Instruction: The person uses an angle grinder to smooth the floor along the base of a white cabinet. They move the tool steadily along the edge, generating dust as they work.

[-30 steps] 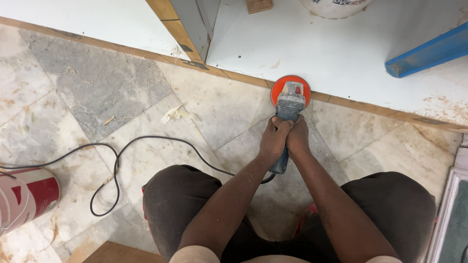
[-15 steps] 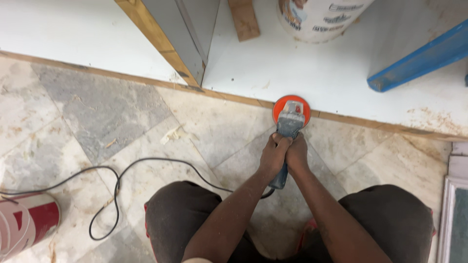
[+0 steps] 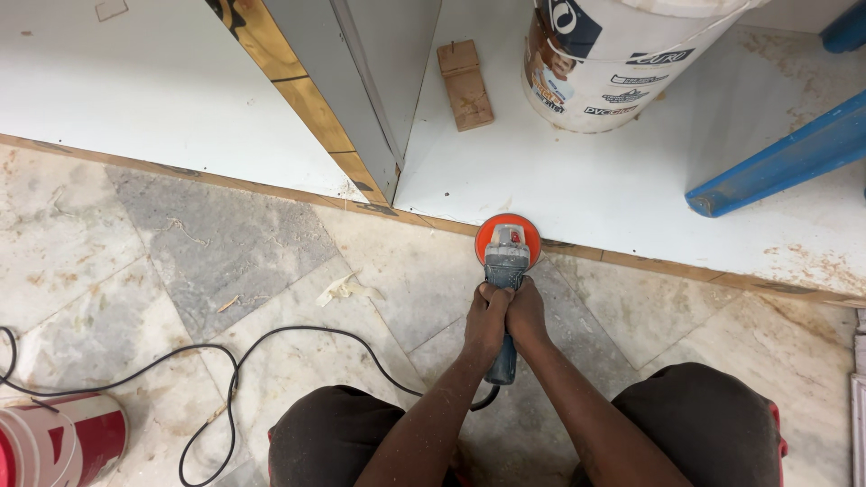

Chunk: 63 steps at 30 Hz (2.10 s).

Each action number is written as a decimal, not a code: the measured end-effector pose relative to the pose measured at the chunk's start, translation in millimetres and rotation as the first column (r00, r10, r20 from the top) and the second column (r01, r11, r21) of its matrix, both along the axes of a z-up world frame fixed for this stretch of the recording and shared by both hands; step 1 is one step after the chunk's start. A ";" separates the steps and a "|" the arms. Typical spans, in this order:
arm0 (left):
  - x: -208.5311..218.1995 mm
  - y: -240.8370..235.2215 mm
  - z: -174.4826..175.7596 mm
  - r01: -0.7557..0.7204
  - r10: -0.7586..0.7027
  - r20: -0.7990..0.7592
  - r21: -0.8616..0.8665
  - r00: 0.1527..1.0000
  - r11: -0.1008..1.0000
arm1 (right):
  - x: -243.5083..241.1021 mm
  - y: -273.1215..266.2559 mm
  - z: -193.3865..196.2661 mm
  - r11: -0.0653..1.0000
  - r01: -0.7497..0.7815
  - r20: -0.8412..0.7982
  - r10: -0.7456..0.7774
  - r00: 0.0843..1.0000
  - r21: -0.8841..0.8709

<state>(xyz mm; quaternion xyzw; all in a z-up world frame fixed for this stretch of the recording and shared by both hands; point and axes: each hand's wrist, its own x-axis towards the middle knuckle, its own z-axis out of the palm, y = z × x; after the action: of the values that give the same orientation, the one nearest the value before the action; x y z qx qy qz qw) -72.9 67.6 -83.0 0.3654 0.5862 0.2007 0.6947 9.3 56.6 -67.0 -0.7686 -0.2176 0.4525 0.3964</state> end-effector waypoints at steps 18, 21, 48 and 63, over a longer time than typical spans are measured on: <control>30.5 -19.9 2.8 0.129 -0.130 -0.016 -0.050 0.991 0.990 | 30.5 -27.5 -2.4 0.996 0.087 -0.050 -0.087 0.995 -0.009; 38.4 -23.5 2.9 0.157 -0.159 -0.046 -0.046 0.986 0.987 | 38.5 -33.3 -2.9 0.996 0.092 -0.043 -0.091 0.995 0.017; 98.4 -50.2 13.1 0.278 -0.280 -0.018 -0.079 0.960 0.957 | 99.6 -71.2 -12.9 0.976 0.211 0.005 -0.211 0.978 -0.054; 141.2 -68.1 9.4 0.366 -0.366 -0.048 0.002 0.929 0.930 | 139.5 -99.5 -21.9 0.955 0.297 -0.016 -0.296 0.955 0.023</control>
<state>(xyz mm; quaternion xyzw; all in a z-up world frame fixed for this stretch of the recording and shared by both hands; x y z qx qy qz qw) 68.3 -0.5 -73.6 0.4764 0.5228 0.0622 0.7041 148.9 -42.9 -88.9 -0.7849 -0.1032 0.3898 0.4705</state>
